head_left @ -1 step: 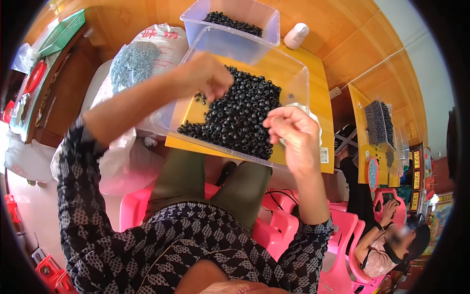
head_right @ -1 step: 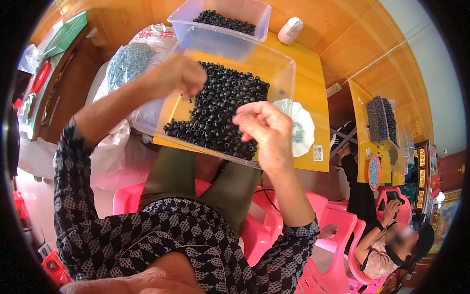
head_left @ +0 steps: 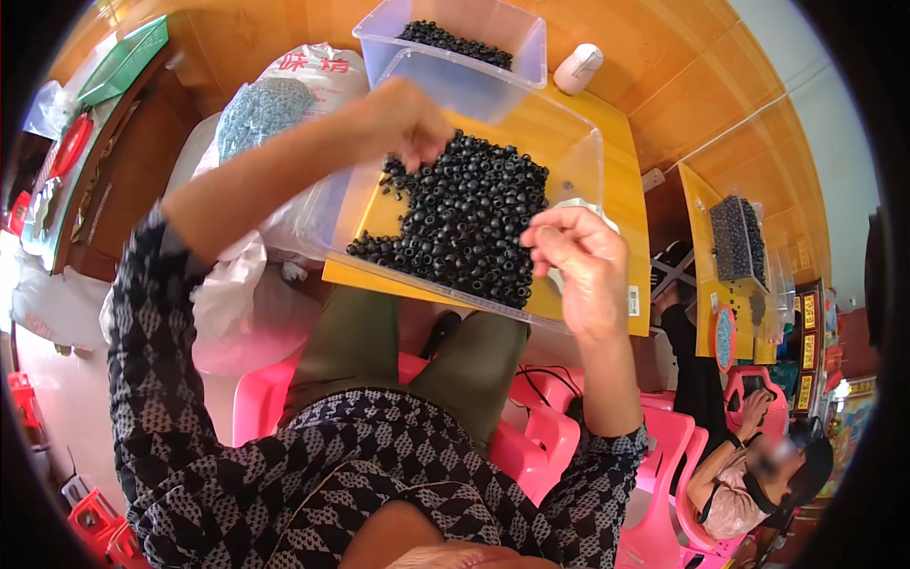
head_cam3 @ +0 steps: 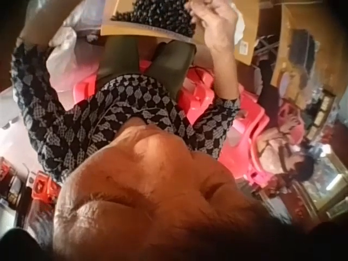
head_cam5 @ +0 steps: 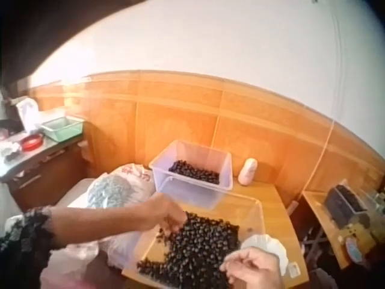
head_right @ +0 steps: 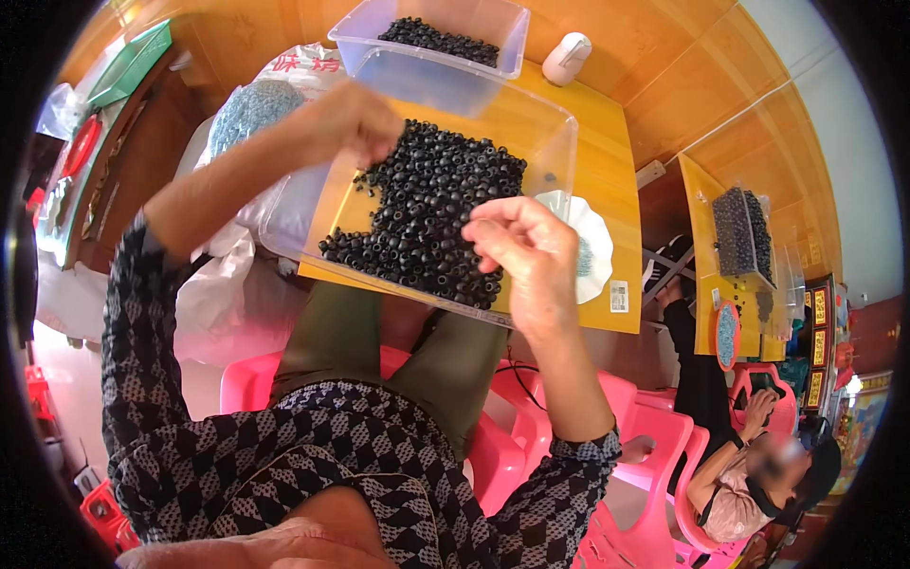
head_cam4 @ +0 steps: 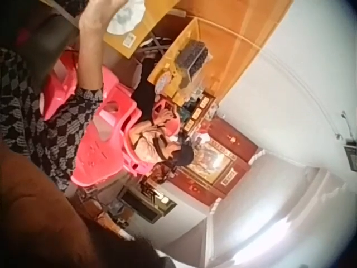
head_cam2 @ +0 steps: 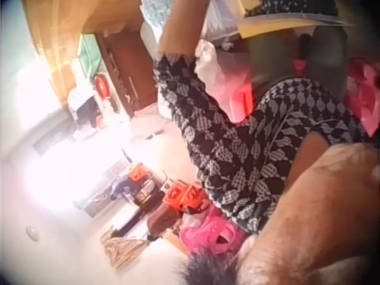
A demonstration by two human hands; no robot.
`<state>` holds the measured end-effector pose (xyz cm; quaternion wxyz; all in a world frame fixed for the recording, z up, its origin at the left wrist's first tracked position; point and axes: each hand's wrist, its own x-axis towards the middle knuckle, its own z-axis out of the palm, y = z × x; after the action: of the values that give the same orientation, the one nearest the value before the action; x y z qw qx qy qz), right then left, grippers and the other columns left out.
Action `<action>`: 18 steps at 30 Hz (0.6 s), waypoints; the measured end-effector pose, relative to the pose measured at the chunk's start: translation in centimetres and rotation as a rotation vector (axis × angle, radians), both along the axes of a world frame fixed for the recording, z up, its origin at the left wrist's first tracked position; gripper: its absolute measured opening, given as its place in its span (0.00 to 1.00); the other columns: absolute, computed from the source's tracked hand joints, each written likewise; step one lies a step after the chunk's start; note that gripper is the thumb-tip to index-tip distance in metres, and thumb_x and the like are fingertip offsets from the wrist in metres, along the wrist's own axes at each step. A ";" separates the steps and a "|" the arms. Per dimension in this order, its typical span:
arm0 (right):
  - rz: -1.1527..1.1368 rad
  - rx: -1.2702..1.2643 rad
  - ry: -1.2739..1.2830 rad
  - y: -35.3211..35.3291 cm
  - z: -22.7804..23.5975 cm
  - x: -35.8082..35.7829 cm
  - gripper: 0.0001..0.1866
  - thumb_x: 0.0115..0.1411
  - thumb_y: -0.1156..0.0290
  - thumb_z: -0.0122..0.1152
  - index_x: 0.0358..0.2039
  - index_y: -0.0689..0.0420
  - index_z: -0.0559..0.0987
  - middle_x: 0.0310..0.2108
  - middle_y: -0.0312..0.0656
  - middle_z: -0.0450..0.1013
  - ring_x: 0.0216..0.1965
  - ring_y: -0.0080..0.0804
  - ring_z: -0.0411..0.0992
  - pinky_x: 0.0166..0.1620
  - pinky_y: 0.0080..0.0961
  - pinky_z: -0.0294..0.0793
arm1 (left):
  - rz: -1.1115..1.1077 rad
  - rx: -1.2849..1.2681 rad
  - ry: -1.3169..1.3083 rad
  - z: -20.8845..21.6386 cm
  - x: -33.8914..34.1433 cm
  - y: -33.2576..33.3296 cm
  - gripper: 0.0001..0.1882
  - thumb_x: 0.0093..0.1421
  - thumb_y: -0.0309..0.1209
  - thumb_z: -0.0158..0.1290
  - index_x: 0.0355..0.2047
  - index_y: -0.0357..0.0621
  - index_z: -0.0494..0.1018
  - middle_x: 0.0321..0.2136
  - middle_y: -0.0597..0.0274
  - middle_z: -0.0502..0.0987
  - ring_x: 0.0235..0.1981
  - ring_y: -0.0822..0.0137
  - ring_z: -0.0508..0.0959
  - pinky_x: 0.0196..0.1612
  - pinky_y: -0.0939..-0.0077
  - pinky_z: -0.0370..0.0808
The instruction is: Inspecting and sorting small black circular components at a manual workstation.
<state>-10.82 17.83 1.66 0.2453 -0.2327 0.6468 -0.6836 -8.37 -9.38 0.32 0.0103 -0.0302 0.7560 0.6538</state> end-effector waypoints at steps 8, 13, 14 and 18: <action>-0.040 0.032 -0.015 0.0 0.0 -0.3 0.05 0.52 0.77 0.56 0.29 0.65 0.74 0.25 0.43 0.72 0.21 0.23 0.66 0.26 0.16 0.65 | 0.815 -0.846 0.429 3.1 -13.4 -6.0 0.09 0.41 0.32 0.55 0.26 0.46 0.75 0.20 0.55 0.76 0.22 0.65 0.76 0.23 0.66 0.71; -0.002 0.134 0.045 -0.7 -0.7 -1.5 0.05 0.51 0.77 0.56 0.29 0.65 0.74 0.24 0.42 0.72 0.21 0.21 0.66 0.25 0.15 0.65 | 0.127 -0.999 0.513 -1.4 -12.7 -4.6 0.04 0.40 0.24 0.50 0.20 0.41 0.74 0.16 0.53 0.74 0.18 0.58 0.76 0.22 0.64 0.72; 0.022 0.184 0.067 -0.5 -0.8 -2.0 0.05 0.51 0.77 0.57 0.29 0.65 0.74 0.23 0.41 0.72 0.21 0.21 0.66 0.25 0.15 0.64 | -0.042 -0.974 0.369 -1.2 -10.2 -2.0 0.03 0.38 0.20 0.51 0.17 0.39 0.73 0.14 0.53 0.72 0.15 0.59 0.75 0.19 0.67 0.72; 0.139 0.260 0.017 -3.1 -1.0 -2.9 0.06 0.50 0.76 0.58 0.28 0.64 0.74 0.23 0.39 0.72 0.22 0.19 0.66 0.24 0.14 0.64 | -0.326 -1.455 0.171 -3.4 -4.2 -1.0 0.05 0.40 0.21 0.51 0.20 0.43 0.74 0.20 0.55 0.74 0.26 0.52 0.76 0.29 0.62 0.72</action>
<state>-13.77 14.70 0.65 0.3146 -0.2490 0.7143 -0.5733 -12.57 -10.38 -3.04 0.0257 0.1339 0.9904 -0.0210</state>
